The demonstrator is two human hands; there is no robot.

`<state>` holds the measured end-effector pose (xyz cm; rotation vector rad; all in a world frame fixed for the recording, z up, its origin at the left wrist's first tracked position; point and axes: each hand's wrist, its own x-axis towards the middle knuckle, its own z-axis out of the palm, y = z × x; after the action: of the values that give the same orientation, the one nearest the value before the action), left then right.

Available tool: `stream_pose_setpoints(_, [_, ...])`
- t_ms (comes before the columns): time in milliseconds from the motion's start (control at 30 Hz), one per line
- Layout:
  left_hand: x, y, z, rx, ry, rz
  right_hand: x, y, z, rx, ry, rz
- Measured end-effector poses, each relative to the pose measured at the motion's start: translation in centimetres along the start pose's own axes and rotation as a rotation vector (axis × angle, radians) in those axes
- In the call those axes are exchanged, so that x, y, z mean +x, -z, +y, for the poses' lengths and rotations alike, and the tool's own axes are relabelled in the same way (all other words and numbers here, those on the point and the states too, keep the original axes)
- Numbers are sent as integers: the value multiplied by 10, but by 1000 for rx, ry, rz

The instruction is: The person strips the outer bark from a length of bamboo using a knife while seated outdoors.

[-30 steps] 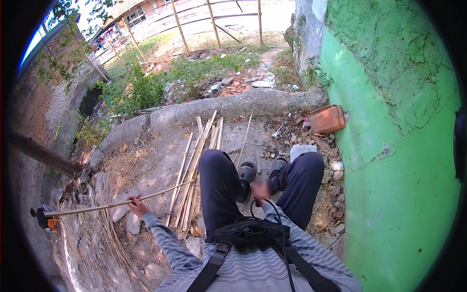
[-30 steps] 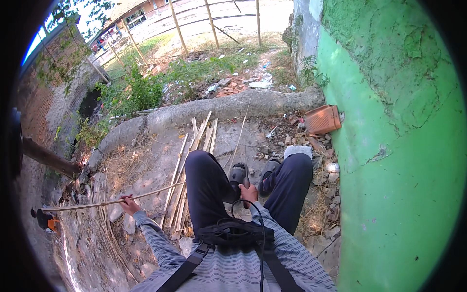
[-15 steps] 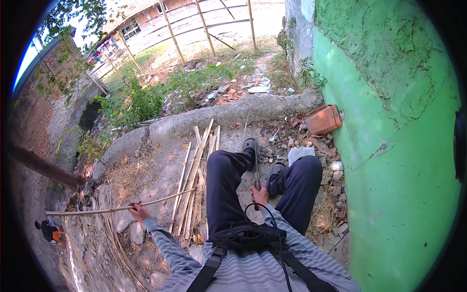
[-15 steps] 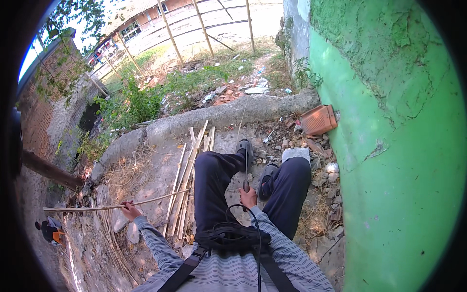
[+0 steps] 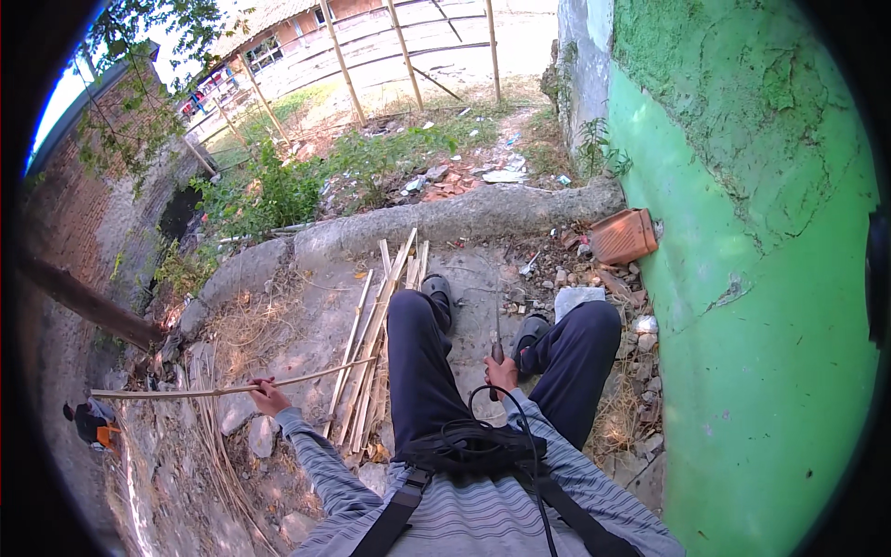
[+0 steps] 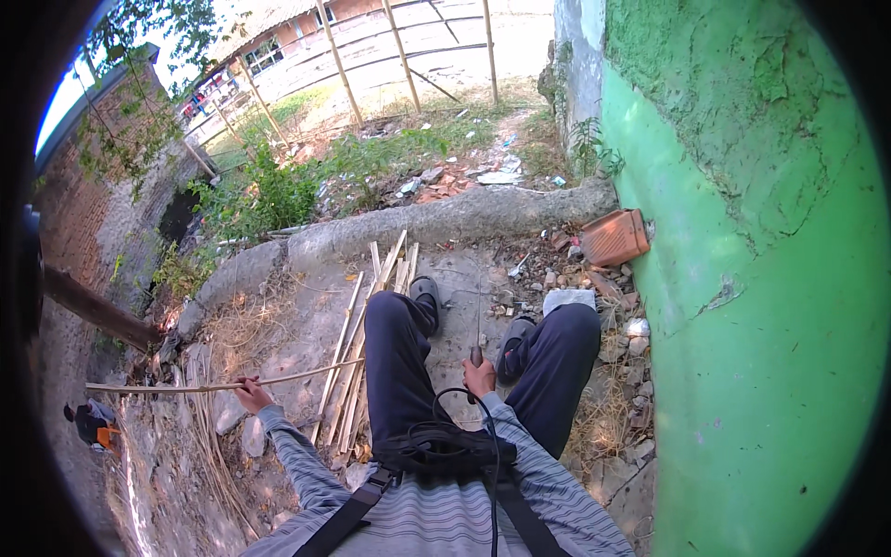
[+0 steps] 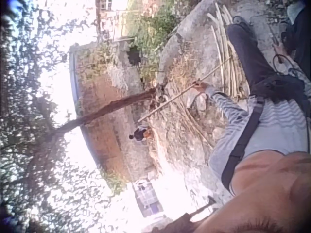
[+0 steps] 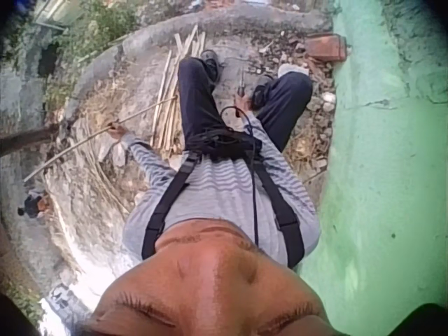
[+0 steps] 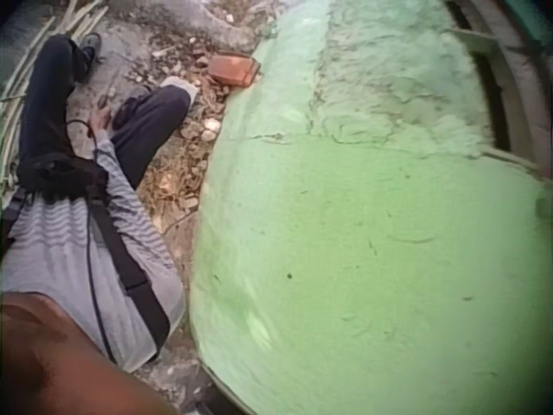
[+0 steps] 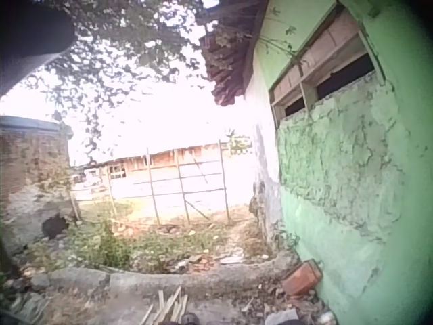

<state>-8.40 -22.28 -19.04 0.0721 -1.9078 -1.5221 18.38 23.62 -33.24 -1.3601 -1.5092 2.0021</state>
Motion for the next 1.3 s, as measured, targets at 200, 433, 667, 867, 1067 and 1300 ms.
stream_pose_setpoints(200, [-4,1,11,29,22,18,1,-6,2,57,-2,-45])
stream_pose_setpoints(433, [0,-6,6,-5,8,0,5,-9,4,45,7,-40])
stream_pose_setpoints(667, [-3,11,-10,-107,23,23,-3,-10,-4,84,-23,-86])
stream_pose_setpoints(867, [-8,15,-1,-67,29,34,-3,-6,-3,153,-63,-72])
stream_pose_setpoints(1067, [-19,5,11,-17,21,1,-6,-3,-5,93,-63,-34])
stream_pose_setpoints(1300, [-13,-8,14,-18,54,-9,11,2,13,-49,-7,-7])
